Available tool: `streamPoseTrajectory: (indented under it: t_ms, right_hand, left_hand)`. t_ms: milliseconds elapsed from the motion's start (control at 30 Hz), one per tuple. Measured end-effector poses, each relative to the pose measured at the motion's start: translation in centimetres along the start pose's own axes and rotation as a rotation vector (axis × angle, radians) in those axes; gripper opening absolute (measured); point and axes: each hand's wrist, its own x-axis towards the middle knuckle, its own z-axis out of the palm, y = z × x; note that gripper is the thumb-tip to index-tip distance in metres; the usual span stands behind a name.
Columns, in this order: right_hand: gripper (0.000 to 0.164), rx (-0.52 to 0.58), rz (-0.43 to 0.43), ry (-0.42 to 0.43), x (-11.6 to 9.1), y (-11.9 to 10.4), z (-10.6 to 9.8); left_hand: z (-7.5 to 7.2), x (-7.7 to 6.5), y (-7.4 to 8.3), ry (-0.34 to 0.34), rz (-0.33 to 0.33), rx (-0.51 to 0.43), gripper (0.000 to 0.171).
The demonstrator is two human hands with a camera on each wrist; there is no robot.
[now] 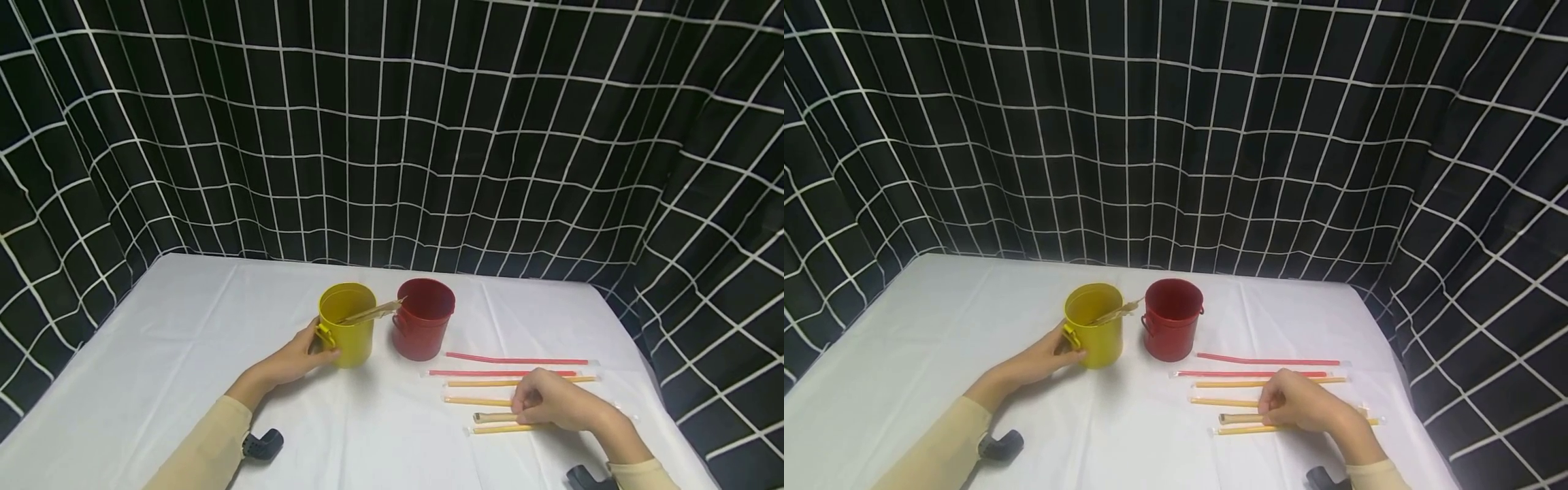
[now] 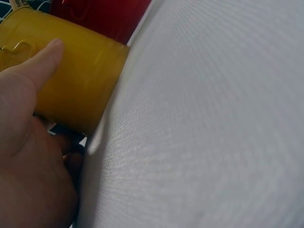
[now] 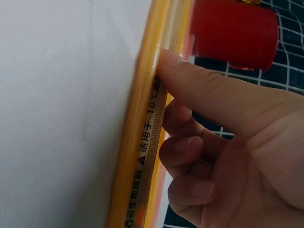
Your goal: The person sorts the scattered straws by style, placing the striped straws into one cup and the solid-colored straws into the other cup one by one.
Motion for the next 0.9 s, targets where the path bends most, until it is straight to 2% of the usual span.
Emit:
streamPoseTrajectory:
  t_ms: [133, 267, 367, 500, 567, 700, 767, 833, 900]
  right_hand:
    - [0.009, -0.027, -0.113, 0.026, -0.6, -0.4, -0.6]
    - [0.013, -0.121, -0.229, 0.122, -1.2, -1.3, -1.5]
    - [0.012, -0.167, -0.197, 0.231, -1.4, -2.5, -2.0]
    - [0.008, -0.202, -0.118, 0.420, -1.5, -4.0, -2.4]
    - [0.011, -0.212, -0.137, 0.541, -1.7, -4.5, -2.4]
    - [0.022, -0.179, -0.246, 0.783, -2.0, -5.1, -2.4]
    - [0.028, -0.133, -0.300, 0.864, -2.1, -5.1, -2.6]
    - [0.033, -0.082, -0.342, 0.893, -2.3, -5.1, -2.8]
    - [0.034, -0.014, -0.384, 0.883, -2.5, -5.2, -3.2]
  left_hand:
    - [0.1, -0.2, 0.0, -0.002, -0.003, -0.007, 0.096]
    - [0.2, -0.3, -0.1, -0.005, -0.004, -0.011, 0.096]
    - [0.0, -0.2, -0.2, -0.003, 0.003, -0.012, 0.096]
    - [-0.1, -0.1, -0.1, -0.001, 0.008, -0.015, 0.096]
    - [-0.2, -0.1, -0.1, -0.003, 0.005, -0.016, 0.096]
    - [-0.2, 0.0, -0.2, -0.007, 0.006, -0.015, 0.097]
    - [-0.2, 0.0, -0.2, -0.006, 0.003, -0.012, 0.097]
    - [-0.2, 0.0, -0.1, -0.002, -0.008, -0.013, 0.097]
    - [-0.3, 0.0, -0.1, -0.001, -0.008, -0.012, 0.097]
